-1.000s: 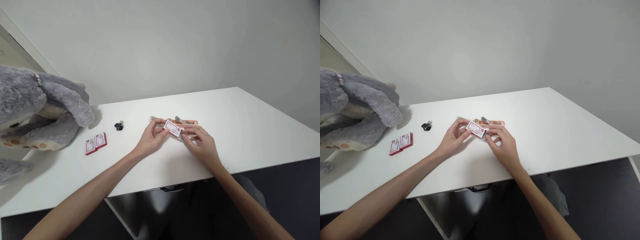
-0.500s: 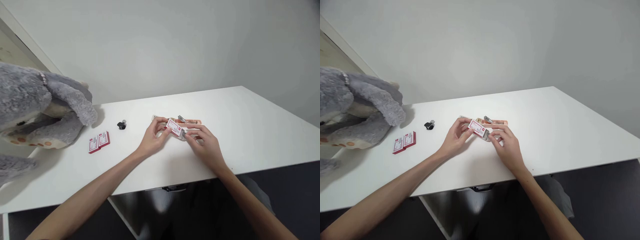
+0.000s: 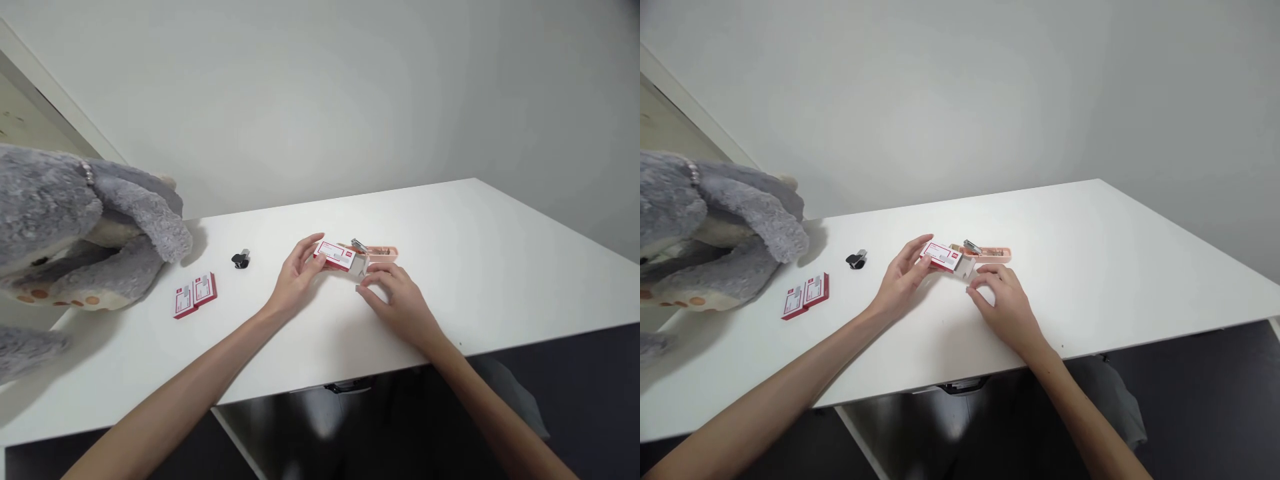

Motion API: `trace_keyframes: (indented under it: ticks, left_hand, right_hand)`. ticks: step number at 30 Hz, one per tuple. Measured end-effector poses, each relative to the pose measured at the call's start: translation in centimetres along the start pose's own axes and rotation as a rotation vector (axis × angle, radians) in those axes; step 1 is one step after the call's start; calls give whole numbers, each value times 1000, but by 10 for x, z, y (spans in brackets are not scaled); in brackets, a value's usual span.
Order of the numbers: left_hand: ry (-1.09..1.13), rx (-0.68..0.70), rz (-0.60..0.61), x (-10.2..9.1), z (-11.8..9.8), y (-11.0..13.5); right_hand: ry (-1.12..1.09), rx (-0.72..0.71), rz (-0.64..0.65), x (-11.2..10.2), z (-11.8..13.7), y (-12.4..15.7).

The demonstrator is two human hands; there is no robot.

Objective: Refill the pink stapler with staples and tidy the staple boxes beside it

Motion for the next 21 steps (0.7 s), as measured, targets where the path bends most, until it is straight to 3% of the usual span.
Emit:
trace_keyframes:
  ticks: [4, 8, 21]
  left_hand:
    - [-65, 27, 23, 4, -1, 3]
    - [-17, 37, 102, 6, 1, 5]
    - [59, -31, 280, 11, -4, 10]
  right_hand:
    - [-174, 140, -19, -10, 13, -2]
    - [-180, 267, 94, -15, 19, -1]
    - [-266, 233, 229, -19, 26, 2]
Point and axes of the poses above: each hand's wrist, its own y-axis away from the middle knuckle, its own x-axis out of the palm, z = x × y, the point moved 1 cm from there along -y, towards the middle knuckle, and after that the axes turned 5 degrees about x, right-handed, at the moved point
